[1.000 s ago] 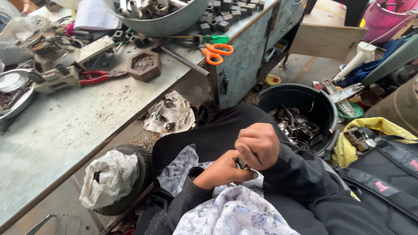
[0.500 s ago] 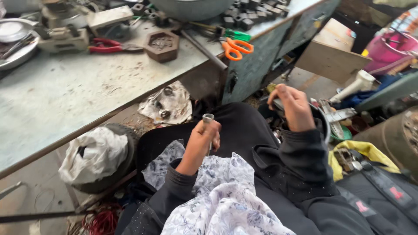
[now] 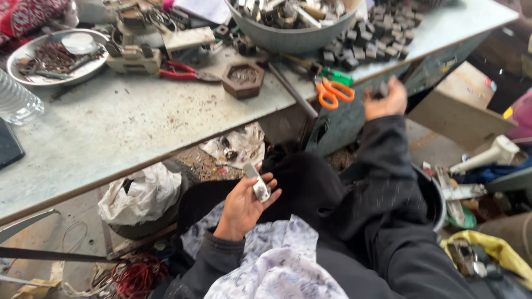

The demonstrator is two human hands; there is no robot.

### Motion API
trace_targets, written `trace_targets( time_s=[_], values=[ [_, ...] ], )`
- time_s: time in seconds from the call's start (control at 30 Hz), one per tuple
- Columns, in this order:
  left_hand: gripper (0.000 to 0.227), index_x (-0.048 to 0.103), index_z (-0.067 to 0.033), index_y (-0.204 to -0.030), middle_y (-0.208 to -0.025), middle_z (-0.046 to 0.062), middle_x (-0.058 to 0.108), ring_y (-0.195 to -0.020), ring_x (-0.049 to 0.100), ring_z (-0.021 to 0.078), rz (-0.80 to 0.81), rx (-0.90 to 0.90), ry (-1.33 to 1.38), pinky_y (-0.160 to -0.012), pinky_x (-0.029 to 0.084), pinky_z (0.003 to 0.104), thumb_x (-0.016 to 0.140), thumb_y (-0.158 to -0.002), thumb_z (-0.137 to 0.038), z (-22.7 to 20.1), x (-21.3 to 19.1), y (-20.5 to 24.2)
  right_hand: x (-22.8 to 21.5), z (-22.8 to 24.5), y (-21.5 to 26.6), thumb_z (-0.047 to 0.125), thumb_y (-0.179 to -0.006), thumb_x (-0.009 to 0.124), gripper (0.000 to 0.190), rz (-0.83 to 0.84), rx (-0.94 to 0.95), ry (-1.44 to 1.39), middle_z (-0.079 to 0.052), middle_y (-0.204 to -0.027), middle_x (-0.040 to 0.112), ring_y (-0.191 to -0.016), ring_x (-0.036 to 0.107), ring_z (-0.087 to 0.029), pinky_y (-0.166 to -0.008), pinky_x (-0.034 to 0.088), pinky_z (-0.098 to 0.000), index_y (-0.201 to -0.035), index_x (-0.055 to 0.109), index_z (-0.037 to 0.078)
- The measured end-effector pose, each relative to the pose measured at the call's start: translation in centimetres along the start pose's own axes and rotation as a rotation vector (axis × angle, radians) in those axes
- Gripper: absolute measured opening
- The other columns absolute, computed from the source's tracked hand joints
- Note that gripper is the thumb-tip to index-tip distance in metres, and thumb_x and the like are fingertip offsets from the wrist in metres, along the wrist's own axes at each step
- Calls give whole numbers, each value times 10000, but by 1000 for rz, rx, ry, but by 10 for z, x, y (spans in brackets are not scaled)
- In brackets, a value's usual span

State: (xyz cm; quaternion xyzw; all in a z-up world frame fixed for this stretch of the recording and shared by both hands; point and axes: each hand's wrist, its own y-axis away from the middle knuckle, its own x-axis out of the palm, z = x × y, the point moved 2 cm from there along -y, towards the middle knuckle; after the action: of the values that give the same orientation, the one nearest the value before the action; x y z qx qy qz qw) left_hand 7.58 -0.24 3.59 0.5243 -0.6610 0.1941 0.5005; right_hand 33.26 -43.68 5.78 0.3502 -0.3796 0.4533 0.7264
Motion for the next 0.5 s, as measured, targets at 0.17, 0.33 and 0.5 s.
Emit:
trace_targets(
  time_s=[0.17,0.33,0.5],
  values=[
    [492,457,-81,-1433,-1317,127,632,-1210,650,297,12,41,-75,-986,561,477,493,-943,-89,-4,-11,-9,122,27,-45,487,-938,727,548,331,-52,215,-104,-1203,600,-1100,619,-294,-960,565,-445,-1333,551,151],
    [424,510,-27,-1355,-1305,126,632,-1283,623,303,-18,206,-190,-999,567,447,584,-940,14,-22,-7,-6,166,-47,74,370,-1125,473,406,757,-196,427,-134,-1179,664,-1023,636,-257,-917,541,-385,-1266,622,20],
    [313,526,-80,-1165,-1158,85,654,-1091,682,242,-102,368,-121,-900,595,433,680,-902,-6,-27,-3,-20,143,-136,244,49,-831,770,559,1400,-167,1408,-149,-1135,696,-1020,706,-246,-858,585,-356,-1356,578,48]
  ],
)
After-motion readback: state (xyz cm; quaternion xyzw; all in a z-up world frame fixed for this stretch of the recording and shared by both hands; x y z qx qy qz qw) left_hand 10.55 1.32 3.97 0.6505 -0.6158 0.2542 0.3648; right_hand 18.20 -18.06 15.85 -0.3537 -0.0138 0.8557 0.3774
